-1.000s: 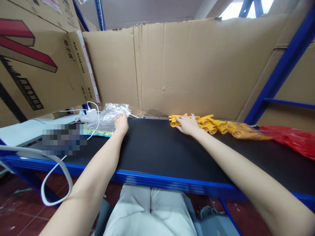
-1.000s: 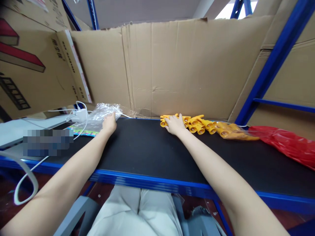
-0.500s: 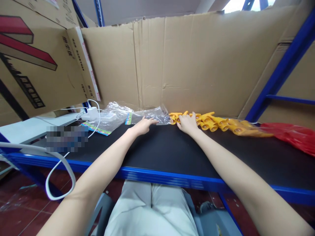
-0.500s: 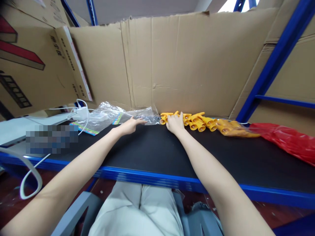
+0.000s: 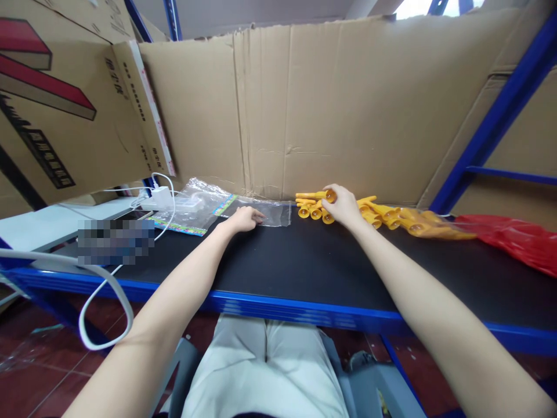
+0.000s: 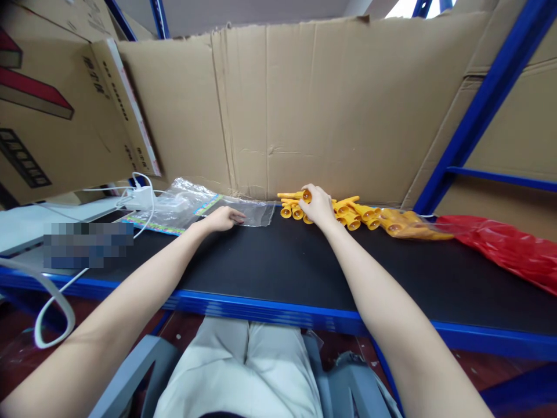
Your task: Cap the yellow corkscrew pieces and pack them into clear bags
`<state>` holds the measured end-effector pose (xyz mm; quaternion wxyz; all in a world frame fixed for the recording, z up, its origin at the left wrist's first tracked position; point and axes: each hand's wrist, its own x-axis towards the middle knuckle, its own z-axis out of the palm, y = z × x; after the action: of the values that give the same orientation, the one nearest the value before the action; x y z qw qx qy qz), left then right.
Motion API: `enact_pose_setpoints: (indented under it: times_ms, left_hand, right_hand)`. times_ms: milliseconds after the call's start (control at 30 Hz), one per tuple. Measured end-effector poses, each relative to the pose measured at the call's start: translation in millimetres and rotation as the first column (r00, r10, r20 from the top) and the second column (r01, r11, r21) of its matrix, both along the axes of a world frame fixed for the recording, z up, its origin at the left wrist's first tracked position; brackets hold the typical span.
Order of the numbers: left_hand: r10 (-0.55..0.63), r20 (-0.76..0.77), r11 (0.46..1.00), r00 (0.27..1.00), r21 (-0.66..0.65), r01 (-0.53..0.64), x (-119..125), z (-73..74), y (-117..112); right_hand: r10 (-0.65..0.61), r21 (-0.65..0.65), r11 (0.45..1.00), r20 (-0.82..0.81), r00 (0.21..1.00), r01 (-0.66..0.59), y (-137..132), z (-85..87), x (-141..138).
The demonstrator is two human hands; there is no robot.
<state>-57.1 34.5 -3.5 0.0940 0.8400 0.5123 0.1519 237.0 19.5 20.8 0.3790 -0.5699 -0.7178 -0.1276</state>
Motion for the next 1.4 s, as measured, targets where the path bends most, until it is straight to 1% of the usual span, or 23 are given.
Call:
enact_pose_setpoints:
  times_ms: [67,167,267,333,467,567,600,633,667,767,800,867,933,1033,1167,1300,1400]
  left_hand:
    - [0.038,0.082,0.999,0.996,-0.004,-0.038,0,1.2,0]
    - [0.114,0.135,0.993,0.984,0.016,-0.117,0,1.5,1]
    - [0.161,0.132,0.984,0.978,0.05,-0.169,-1,0.1,3]
    - [0.187,0.124,0.977,0.975,0.08,-0.198,-2,-1.3,5]
    - [0.283,0.087,0.945,0.955,0.142,-0.294,-2,-3.5,7]
    - [0.329,0.034,0.923,0.944,0.2,-0.329,2,-4.7,4]
    - [0.332,0.014,0.918,0.943,0.225,-0.327,5,-5.0,2]
    - [0.327,-0.002,0.915,0.945,0.251,-0.316,8,-5.2,-1]
    - [0.313,-0.014,0.914,0.95,0.276,-0.297,11,-5.3,-4]
    - [0.225,-0.014,0.925,0.974,0.318,-0.209,22,-5.1,-13]
    - [0.195,-0.014,0.931,0.981,0.318,-0.181,26,-5.0,-16]
    - [0.155,-0.03,0.943,0.987,0.302,-0.139,31,-5.2,-20]
    - [0.13,-0.06,0.954,0.99,0.28,-0.109,36,-5.8,-21]
    - [0.099,-0.1,0.964,0.99,0.254,-0.071,39,-7.2,-21]
    - [0.033,-0.142,0.964,0.989,0.267,0.007,40,-8.8,-20]
    - [-0.046,-0.163,0.931,0.986,0.352,0.101,42,-8.9,-22]
    - [-0.108,-0.19,0.903,0.976,0.393,0.176,47,-7.2,-26]
  right_hand:
    - [0.098,-0.019,0.995,-0.142,0.985,-0.102,-1,5.2,0]
    - [0.231,-0.054,0.964,-0.312,0.922,-0.26,-4,7.0,-6]
    - [0.337,-0.17,0.891,-0.373,0.865,-0.42,-7,2.7,-13]
    - [0.366,-0.284,0.829,-0.375,0.852,-0.482,-8,-1.7,-16]
    - [0.385,-0.471,0.719,-0.341,0.857,-0.511,-7,-9.9,-15]
    - [0.407,-0.582,0.664,-0.244,0.88,-0.469,-6,-12.1,-12]
    - [0.411,-0.614,0.656,-0.199,0.89,-0.44,-6,-11.6,-12]
    - [0.409,-0.636,0.658,-0.147,0.901,-0.403,-7,-10.2,-11]
    - [0.397,-0.65,0.672,-0.087,0.914,-0.354,-8,-8.1,-10]
    - [0.319,-0.659,0.735,0.123,0.94,-0.163,-14,1.6,-10]
    - [0.297,-0.662,0.742,0.186,0.936,-0.104,-17,4.9,-10]
    - [0.286,-0.677,0.736,0.271,0.919,-0.029,-21,9.6,-12]
    - [0.295,-0.688,0.726,0.309,0.904,-0.002,-23,10.6,-13]
    - [0.295,-0.677,0.736,0.318,0.901,-0.002,-22,7.5,-15]
    - [0.307,-0.662,0.747,0.26,0.916,-0.063,-22,6.2,-14]
    - [0.329,-0.611,0.773,0.153,0.932,-0.173,-21,7.1,-13]
    - [0.352,-0.567,0.786,0.088,0.932,-0.244,-15,2.1,-12]
